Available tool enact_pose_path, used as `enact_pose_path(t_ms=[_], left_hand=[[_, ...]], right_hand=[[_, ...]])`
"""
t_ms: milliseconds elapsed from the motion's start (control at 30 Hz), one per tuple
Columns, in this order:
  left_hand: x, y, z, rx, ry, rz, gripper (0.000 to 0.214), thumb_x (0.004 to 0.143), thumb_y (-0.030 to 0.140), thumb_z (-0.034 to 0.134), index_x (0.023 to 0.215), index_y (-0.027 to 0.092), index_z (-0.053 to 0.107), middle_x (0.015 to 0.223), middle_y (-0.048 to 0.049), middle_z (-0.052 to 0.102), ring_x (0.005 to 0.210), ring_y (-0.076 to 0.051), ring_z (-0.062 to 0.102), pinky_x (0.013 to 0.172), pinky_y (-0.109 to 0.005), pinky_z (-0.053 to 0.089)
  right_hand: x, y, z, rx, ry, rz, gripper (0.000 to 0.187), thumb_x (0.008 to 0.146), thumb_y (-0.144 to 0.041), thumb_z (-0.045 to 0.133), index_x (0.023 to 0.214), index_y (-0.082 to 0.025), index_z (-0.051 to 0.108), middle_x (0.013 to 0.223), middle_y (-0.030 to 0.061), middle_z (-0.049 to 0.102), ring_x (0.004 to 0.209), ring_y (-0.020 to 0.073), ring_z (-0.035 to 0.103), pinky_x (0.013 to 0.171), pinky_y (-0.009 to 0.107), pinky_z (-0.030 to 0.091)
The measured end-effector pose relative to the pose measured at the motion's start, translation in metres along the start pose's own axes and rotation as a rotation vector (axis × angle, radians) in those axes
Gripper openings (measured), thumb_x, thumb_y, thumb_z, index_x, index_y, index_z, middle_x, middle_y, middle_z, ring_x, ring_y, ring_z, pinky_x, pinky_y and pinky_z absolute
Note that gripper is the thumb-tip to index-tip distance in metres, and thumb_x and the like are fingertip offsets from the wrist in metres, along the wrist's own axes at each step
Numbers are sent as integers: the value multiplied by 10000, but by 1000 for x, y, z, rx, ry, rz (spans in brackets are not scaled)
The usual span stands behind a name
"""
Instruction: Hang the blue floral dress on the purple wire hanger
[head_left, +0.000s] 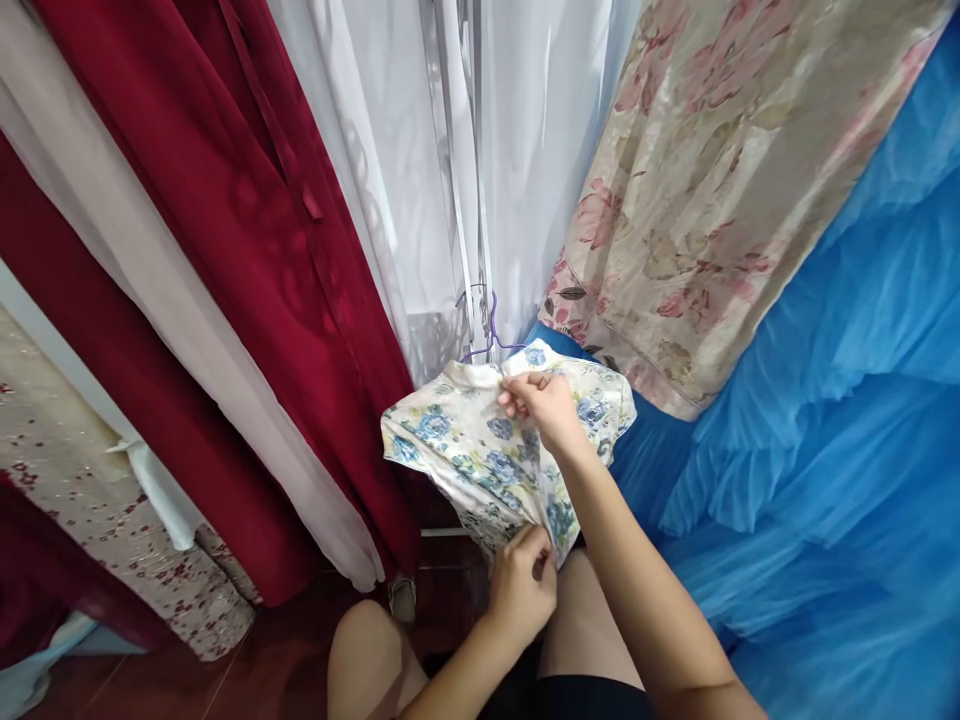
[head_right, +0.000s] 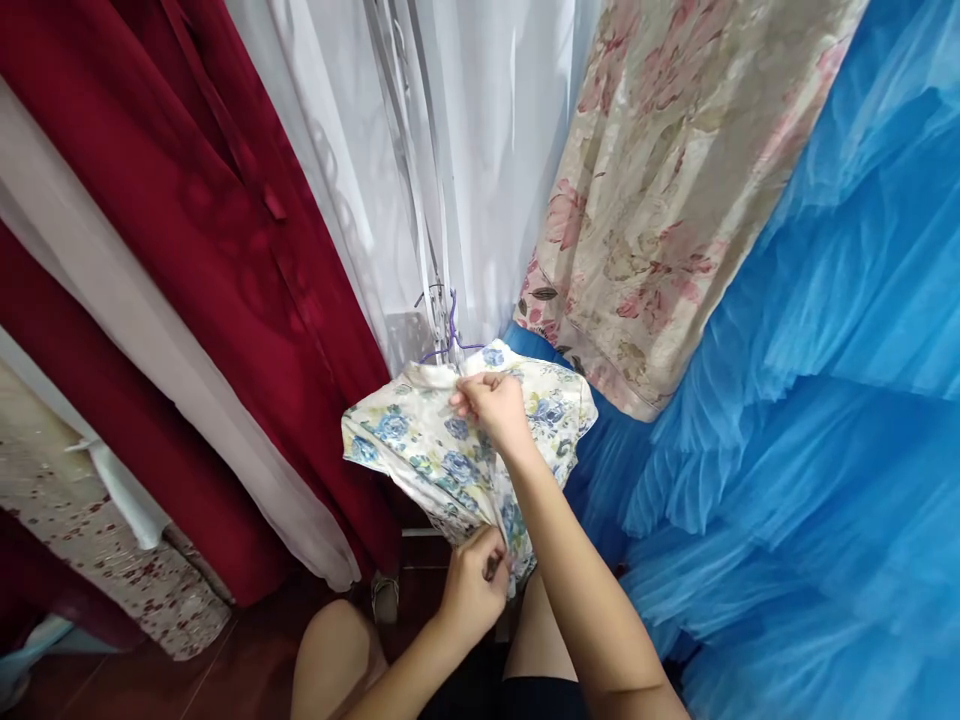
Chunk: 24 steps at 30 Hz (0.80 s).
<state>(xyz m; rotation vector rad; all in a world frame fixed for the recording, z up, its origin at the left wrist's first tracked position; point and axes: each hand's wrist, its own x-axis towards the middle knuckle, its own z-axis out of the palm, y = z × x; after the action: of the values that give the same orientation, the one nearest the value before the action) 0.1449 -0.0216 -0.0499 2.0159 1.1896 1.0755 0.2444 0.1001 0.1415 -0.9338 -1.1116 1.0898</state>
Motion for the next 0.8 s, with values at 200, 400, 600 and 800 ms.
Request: enact_pose_path(t_ms=[200,400,600,800], left_hand=[[23,-6,-27,-143,23,-28,24,898,209,580,920,202,574,866,-43,620,806,-185,606,682,-274,463],[132,56,-126,-128,299,292,345,1004,278,470,1343,226,503,994,-53,654,880,-171,633,827,-308,499],[179,85,-154,174,227,443,145,970,237,531,891,185,641,846,-33,654,807,-174,620,749,-280,473],[185,11,-209,-166,792,194,155,965,305,539,926,183,627,852,-9,634,807,-146,604,765,-241,465]], right_hand=[[-7,2,-1,2,-25,-44,219,745,-359,717,723,-152,648,532,8,663,406,103,538,386,195,358],[-20,1,-3,-62,-51,-148,236,806,-381,686,739,-171,602,520,-11,630,428,97,513,431,200,364],[-12,37,-12,-222,96,-229,249,816,-409,650,725,-191,571,499,-57,499,447,106,418,460,230,307],[-35,94,-32,-218,154,-163,299,807,-427,656,661,-199,526,499,-81,380,455,95,314,474,237,248]])
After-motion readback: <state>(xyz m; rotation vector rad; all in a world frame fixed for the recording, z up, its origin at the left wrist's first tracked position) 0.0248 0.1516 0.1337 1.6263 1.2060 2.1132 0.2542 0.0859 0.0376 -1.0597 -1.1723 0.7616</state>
